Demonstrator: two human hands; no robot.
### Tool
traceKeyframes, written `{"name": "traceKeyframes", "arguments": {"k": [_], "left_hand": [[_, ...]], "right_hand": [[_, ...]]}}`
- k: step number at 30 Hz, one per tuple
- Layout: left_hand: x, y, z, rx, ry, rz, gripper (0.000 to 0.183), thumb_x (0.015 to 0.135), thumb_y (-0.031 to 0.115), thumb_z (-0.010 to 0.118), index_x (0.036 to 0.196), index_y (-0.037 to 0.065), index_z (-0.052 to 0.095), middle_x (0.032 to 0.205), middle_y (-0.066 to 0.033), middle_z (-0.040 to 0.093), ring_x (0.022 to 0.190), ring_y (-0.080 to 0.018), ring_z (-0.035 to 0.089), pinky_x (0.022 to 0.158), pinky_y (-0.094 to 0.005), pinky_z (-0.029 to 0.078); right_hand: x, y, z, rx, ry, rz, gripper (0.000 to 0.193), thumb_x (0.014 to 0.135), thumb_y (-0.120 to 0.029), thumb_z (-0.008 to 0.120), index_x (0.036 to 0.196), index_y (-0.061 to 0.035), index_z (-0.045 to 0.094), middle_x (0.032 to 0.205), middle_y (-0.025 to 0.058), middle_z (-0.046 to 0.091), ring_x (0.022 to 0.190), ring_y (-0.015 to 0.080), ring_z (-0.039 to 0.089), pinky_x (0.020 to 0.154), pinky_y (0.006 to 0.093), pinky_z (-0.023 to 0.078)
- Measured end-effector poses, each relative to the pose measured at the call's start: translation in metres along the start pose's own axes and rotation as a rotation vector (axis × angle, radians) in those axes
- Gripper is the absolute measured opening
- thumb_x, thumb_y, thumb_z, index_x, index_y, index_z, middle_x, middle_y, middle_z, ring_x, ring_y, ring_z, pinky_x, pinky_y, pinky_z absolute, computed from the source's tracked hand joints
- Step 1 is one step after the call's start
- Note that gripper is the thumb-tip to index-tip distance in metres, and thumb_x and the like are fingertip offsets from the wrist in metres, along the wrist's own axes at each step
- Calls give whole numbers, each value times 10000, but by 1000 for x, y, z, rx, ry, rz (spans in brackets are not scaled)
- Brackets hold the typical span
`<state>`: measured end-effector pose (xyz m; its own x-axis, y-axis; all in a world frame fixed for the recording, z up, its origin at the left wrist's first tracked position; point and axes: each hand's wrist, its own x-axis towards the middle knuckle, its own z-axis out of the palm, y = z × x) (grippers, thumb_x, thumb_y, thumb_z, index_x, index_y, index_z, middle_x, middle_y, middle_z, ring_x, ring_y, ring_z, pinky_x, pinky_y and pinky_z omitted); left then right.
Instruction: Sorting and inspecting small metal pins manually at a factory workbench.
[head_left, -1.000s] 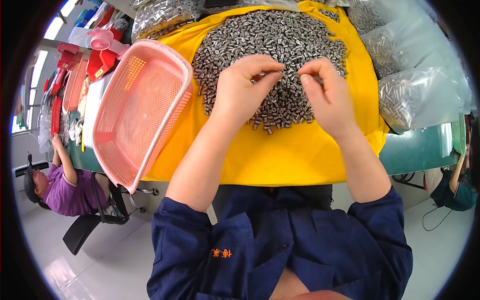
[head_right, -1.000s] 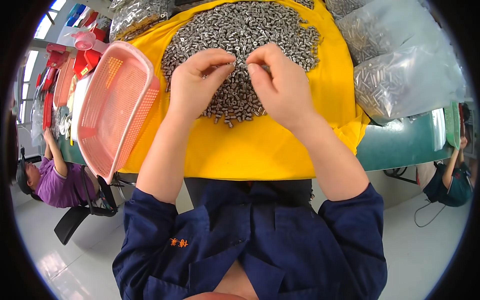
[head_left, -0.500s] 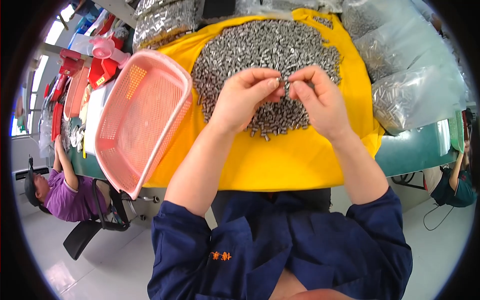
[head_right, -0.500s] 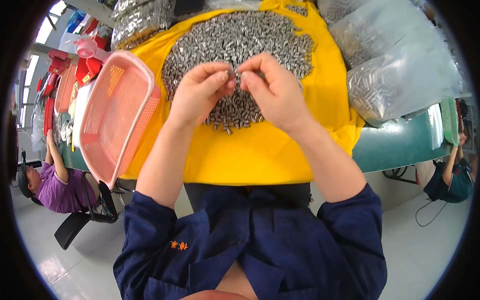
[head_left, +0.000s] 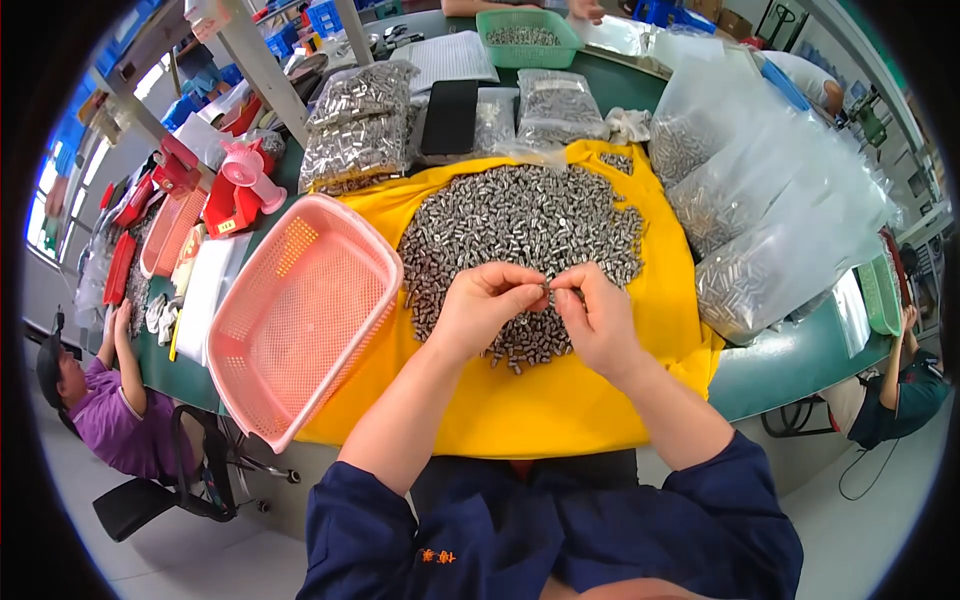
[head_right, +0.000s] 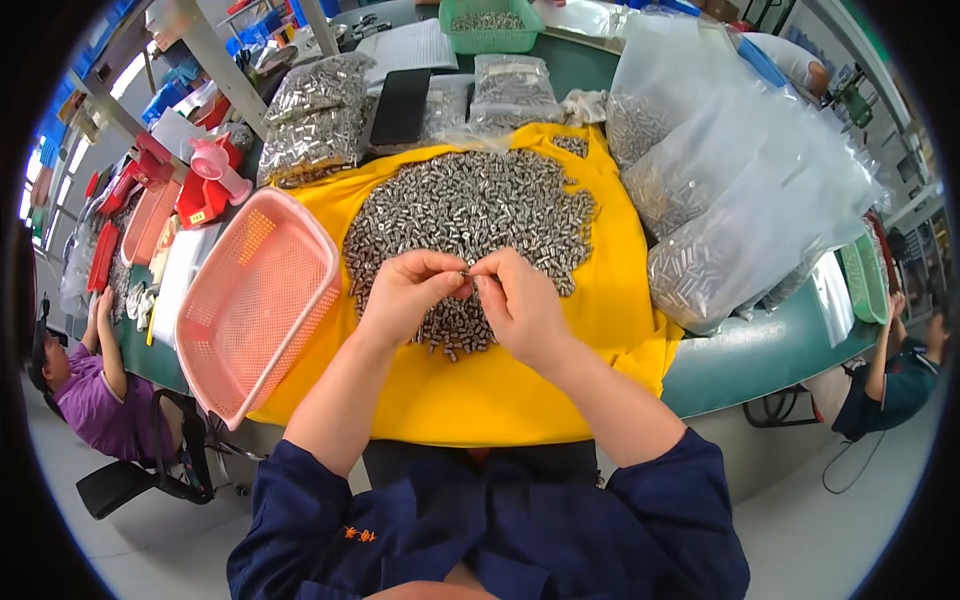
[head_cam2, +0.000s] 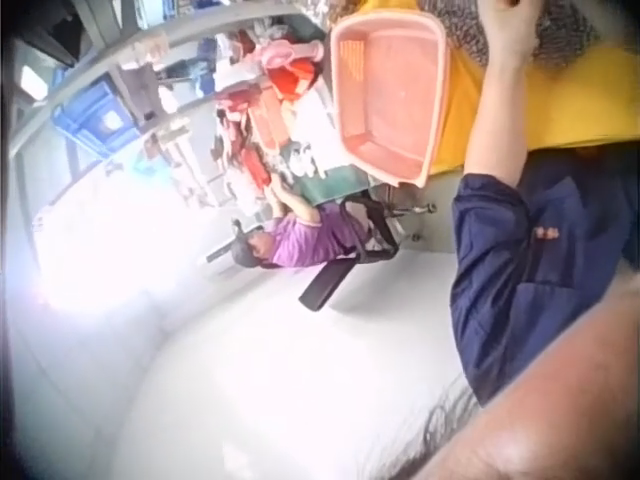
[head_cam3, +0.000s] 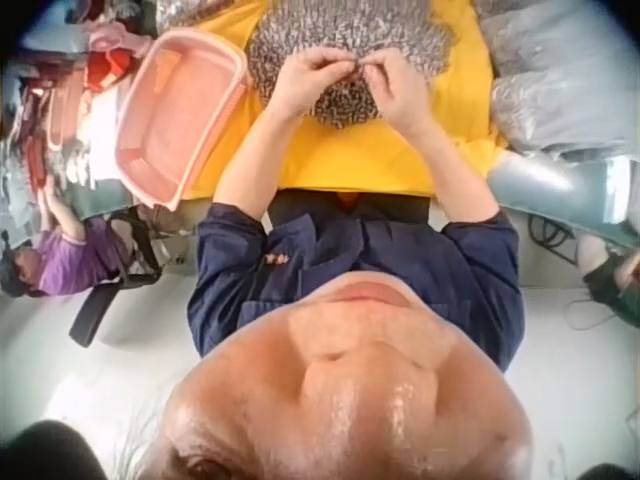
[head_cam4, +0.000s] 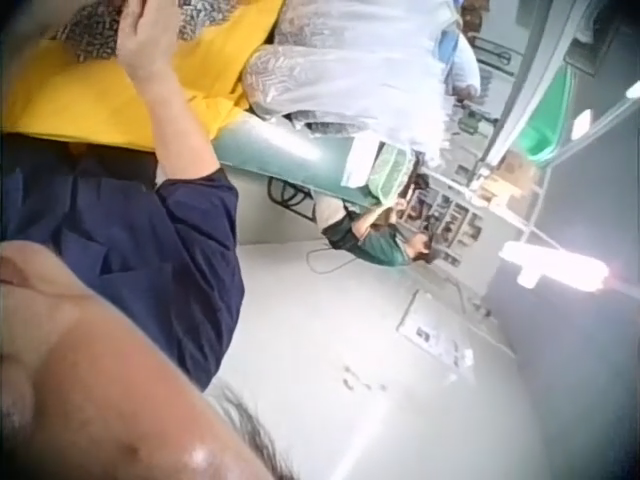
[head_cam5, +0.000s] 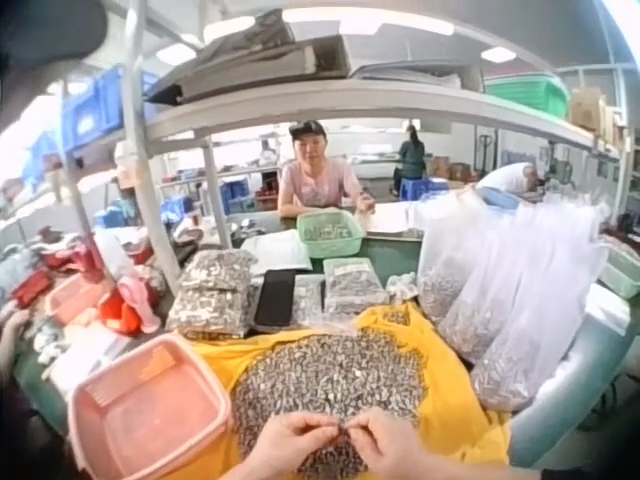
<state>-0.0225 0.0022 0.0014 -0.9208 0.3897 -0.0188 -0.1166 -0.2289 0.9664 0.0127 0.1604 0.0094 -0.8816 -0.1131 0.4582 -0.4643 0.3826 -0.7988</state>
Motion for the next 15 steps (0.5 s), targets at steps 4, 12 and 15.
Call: {"name": "traceKeyframes", "arguments": {"k": [4, 12, 15], "left_hand": [[-1, -2, -2, -4, 30, 65, 111, 781, 5, 586, 889, -19, 601, 814, -50, 616, 736, -110, 590, 674, -216, 483], [-3, 3, -3, 352, 7, 89, 125, 757, 42, 605, 874, 6, 630, 771, -26, 625, 693, -67, 563, 639, -202, 464], [-4, 7, -3, 301, -4, 29, 125, 763, 44, 601, 877, 0, 626, 764, -31, 626, 692, -74, 572, 641, -203, 471]], "right_hand": [[-1, 0, 5, -35, -2, 67, 96, 824, -74, 481, 909, -31, 491, 737, 126, 550, 620, 257, 553, 572, 317, 435], [3, -2, -6, -158, -130, 91, 66, 802, -94, 507, 835, -37, 498, 680, 127, 547, 593, 283, 541, 535, 336, 420], [5, 0, -5, -189, -122, -21, 55, 790, -82, 514, 819, -39, 496, 682, 126, 540, 605, 295, 535, 539, 347, 419]]}}
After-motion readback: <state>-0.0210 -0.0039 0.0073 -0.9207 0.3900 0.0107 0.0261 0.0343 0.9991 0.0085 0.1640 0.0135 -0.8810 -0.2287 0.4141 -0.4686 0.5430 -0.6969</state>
